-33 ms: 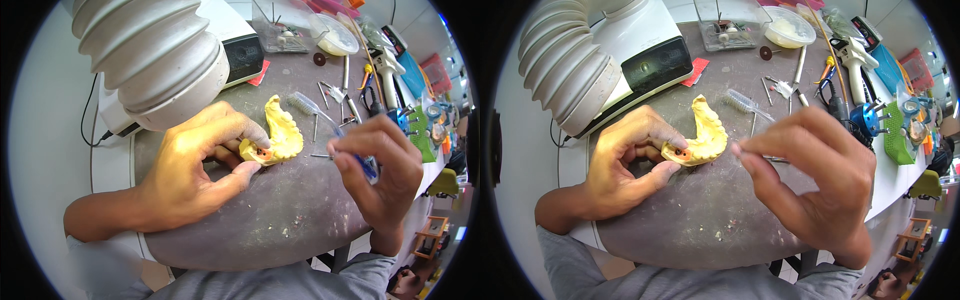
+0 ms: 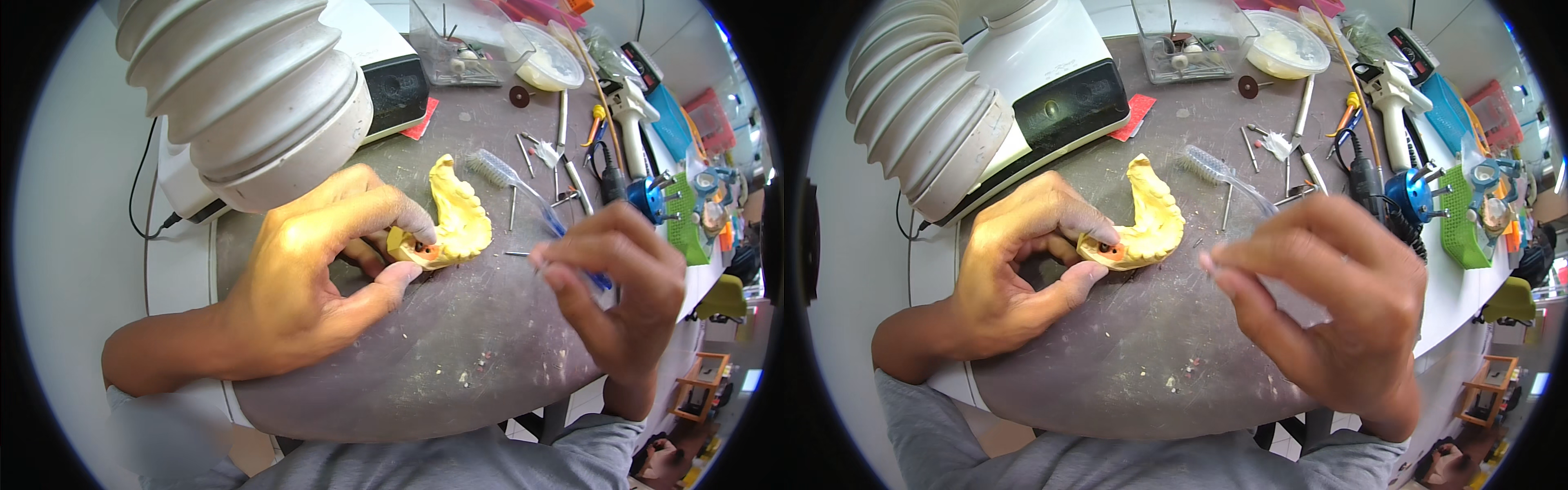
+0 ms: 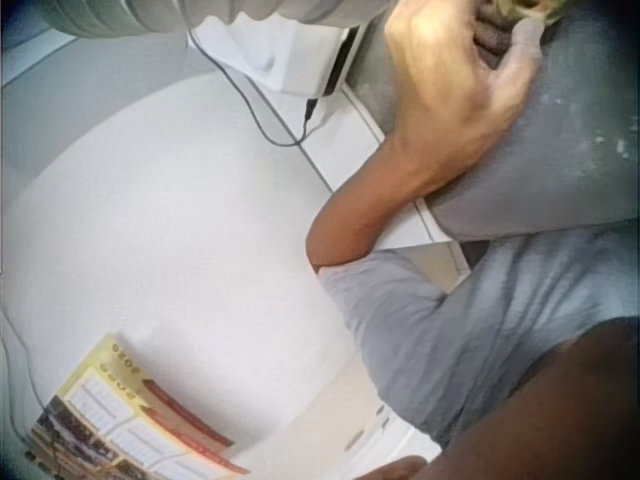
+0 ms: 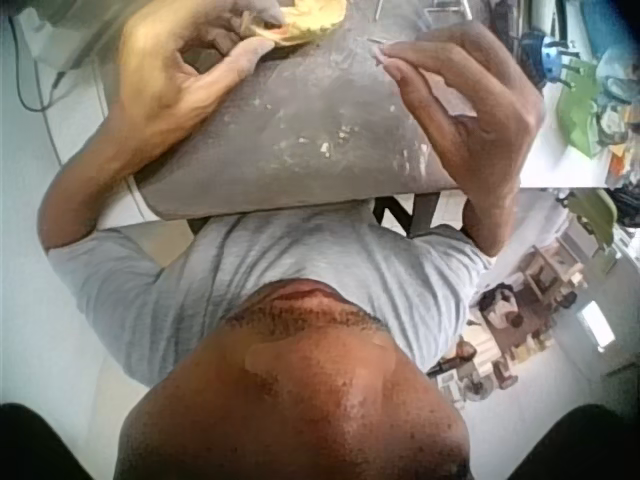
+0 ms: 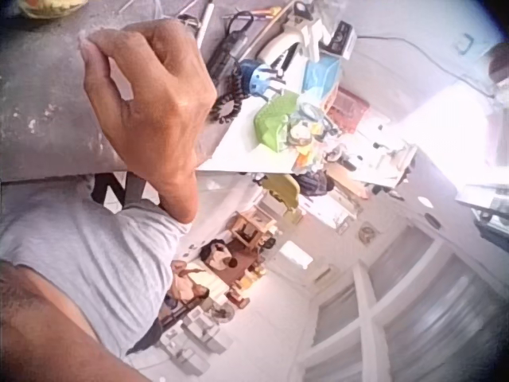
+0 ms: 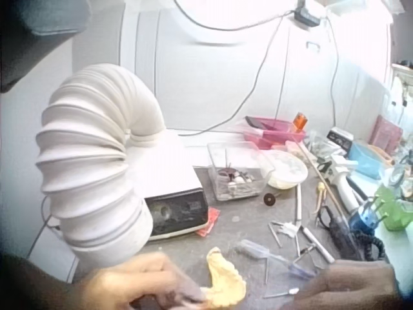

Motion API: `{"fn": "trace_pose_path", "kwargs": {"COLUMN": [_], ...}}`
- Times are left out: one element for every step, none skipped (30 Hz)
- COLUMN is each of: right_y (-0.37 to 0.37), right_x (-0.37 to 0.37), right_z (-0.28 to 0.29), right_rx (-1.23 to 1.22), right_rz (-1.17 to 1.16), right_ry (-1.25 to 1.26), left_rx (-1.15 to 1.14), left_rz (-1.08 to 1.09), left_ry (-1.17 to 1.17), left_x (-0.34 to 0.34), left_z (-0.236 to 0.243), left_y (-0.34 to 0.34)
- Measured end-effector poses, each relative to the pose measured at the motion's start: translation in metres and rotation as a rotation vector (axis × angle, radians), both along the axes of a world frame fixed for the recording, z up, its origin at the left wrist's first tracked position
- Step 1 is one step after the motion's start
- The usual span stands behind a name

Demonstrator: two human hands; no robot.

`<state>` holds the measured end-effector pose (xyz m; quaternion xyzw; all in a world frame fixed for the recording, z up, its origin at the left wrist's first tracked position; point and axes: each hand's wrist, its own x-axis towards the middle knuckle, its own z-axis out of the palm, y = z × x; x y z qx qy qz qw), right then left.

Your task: The person uses a rotary tool to trim a dental prosthesis component while holding it against a yellow dental cast. They also handle small metal pins and a plastic component, placing them into the model.

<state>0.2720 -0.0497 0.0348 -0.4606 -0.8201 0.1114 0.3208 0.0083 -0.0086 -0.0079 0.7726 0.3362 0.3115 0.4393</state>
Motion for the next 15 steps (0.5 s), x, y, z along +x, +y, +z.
{"fn": "trace_pose_path", "kwargs": {"right_y": [-0.006,-0.012,-0.017,-0.017,-0.018,-0.019,-0.019,-0.02,-0.021,-0.022,-0.021,-0.021,-0.02,-0.019,-0.021], "right_x": [0.004,0.007,0.007,0.008,0.007,0.007,0.009,0.011,0.014,0.017,0.024,0.025,0.026,0.026,0.029], "right_z": [-0.003,-0.006,-0.013,-0.017,-0.022,-0.026,-0.028,-0.026,-0.023,-0.021,-0.02,-0.02,-0.02,-0.021,-0.023], "right_rx": [-0.038,-0.073,-0.09,-0.066,-0.043,-0.019,-0.004,-0.012,-0.019,-0.026,-0.026,0.014,0.054,0.093,0.092], "right_rz": [0.005,0.005,-0.006,0.01,0.026,0.042,0.038,-0.021,-0.078,-0.134,-0.139,-0.161,-0.182,-0.199,-0.189], "right_ry": [-0.051,-0.101,-0.131,-0.157,-0.175,-0.192,-0.175,-0.18,-0.184,-0.187,-0.234,-0.296,-0.357,-0.412,-0.427], "left_rx": [0.086,0.131,0.175,0.22,0.224,0.227,0.23,0.22,0.211,0.201,0.143,0.084,0.025,0.015,0.005], "left_rz": [0.016,0.003,-0.01,-0.023,-0.01,0.003,0.016,0.015,0.015,0.017,0.025,0.034,0.045,0.037,0.03], "left_ry": [0.026,0.068,0.11,0.152,0.146,0.14,0.135,0.132,0.13,0.128,0.107,0.084,0.061,0.054,0.047], "left_x": [0.001,0.002,0.001,0.001,0.002,0.002,0.003,0.002,0.001,0.0,0.0,0.001,0.002,0.001,0.001], "left_z": [0.002,0.003,0.005,0.005,0.005,0.005,0.005,0.005,0.005,0.006,0.007,0.007,0.007,0.007,0.006], "left_y": [0.0,0.001,0.003,0.003,0.002,0.001,0.0,-0.001,-0.001,-0.001,0.0,0.002,0.003,0.004,0.005]}}
